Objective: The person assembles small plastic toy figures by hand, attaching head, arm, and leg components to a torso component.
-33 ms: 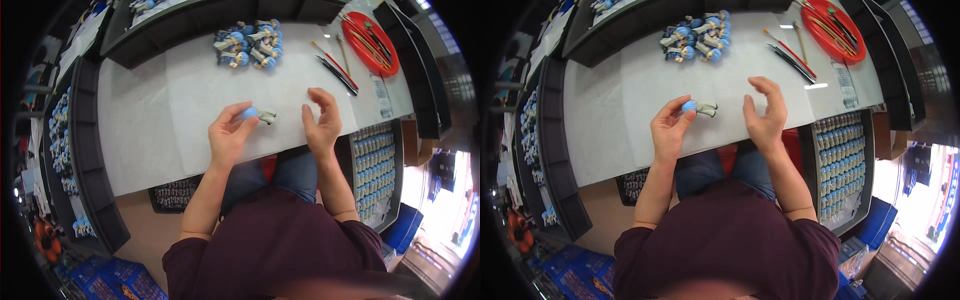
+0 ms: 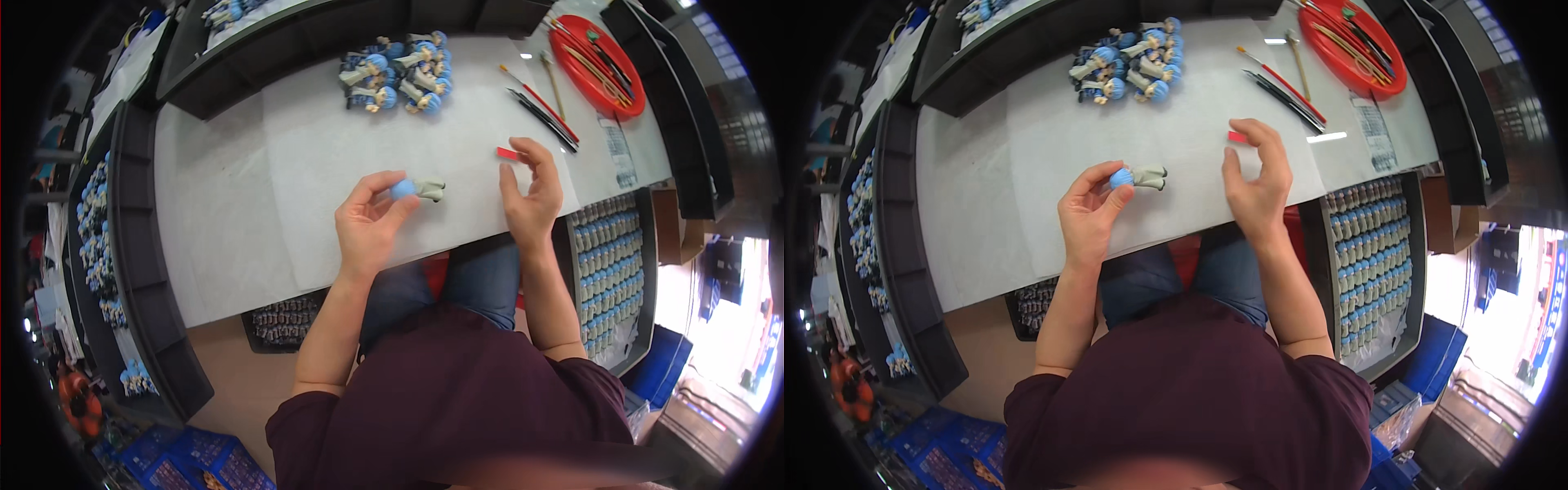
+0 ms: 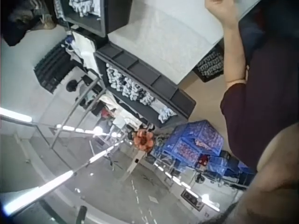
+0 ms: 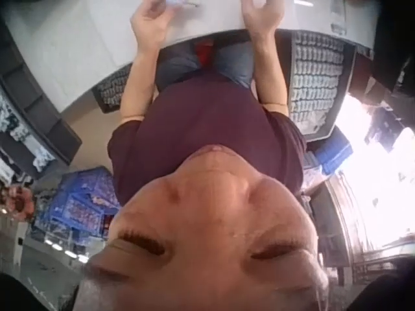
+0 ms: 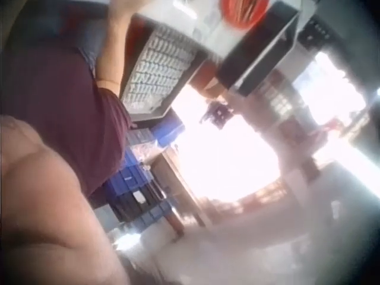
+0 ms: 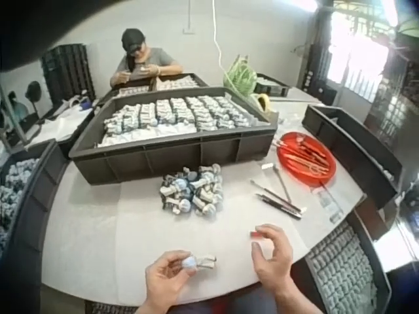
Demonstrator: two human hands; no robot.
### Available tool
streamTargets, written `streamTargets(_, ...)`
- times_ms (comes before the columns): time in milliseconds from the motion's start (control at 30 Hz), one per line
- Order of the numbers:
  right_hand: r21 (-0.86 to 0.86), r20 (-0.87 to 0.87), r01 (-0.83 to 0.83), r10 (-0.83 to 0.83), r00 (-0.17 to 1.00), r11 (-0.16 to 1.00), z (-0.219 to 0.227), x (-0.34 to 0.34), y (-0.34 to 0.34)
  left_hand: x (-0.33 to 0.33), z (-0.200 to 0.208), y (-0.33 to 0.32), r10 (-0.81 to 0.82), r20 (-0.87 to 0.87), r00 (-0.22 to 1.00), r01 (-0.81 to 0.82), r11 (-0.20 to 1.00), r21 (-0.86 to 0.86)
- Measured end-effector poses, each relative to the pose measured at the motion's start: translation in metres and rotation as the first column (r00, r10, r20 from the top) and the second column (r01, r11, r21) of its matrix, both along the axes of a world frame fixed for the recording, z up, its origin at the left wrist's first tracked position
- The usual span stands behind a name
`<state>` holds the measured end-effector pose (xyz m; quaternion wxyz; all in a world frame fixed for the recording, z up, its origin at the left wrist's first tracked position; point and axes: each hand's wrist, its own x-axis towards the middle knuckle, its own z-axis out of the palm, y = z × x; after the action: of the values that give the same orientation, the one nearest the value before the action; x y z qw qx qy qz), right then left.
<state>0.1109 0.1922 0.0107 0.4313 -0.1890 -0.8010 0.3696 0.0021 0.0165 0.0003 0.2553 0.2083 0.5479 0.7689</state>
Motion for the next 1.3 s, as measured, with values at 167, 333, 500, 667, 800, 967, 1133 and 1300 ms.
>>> streamTargets(167, 0.131, 0.400, 0.004, -0.057, 0.915, 0.991, 0.001, 0.022, 0.037, 0.007, 0.005, 0.004, -0.042, -0.058, 0.997, 0.041, 0.999, -0.011)
streamTargets(333, -0.691, 0.061, -0.044, 0.119, 0.991, 0.721, 0.010, 0.022, 0.034, 0.006, 0.006, 0.003, -0.048, -0.031, 0.998, 0.044, 0.991, -0.124)
streamTargets(500, -0.943, -0.254, -0.270, 0.103, 0.962, 0.195, 0.019, 0.021, 0.023, 0.006, 0.003, 0.002, -0.051, -0.068, 0.996, 0.041, 0.989, -0.145)
streamTargets(667, -0.876, -0.479, -0.466, 0.103, 0.872, -0.124, 0.010, 0.021, 0.026, 0.006, 0.004, 0.001, -0.083, -0.127, 0.988, 0.058, 0.980, -0.189)
streamTargets(800, -0.901, -0.433, -0.433, 0.133, 0.892, -0.026, 0.013, 0.016, 0.018, 0.004, 0.001, 0.001, -0.089, -0.162, 0.983, 0.052, 0.974, -0.222)
streamTargets(967, -0.884, -0.206, -0.294, 0.262, 0.943, 0.363, 0.016, 0.007, -0.001, 0.004, -0.001, 0.001, -0.088, -0.184, 0.979, 0.045, 0.973, -0.227)
streamTargets(1133, -0.605, 0.011, -0.288, 0.370, 0.929, 0.743, 0.013, -0.004, -0.018, 0.004, 0.000, 0.001, -0.088, -0.187, 0.978, 0.040, 0.969, -0.244)
streamTargets(1300, -0.512, 0.067, -0.227, 0.302, 0.951, 0.828, 0.014, -0.012, -0.036, 0.006, 0.002, 0.001, -0.078, -0.163, 0.983, 0.039, 0.973, -0.229)
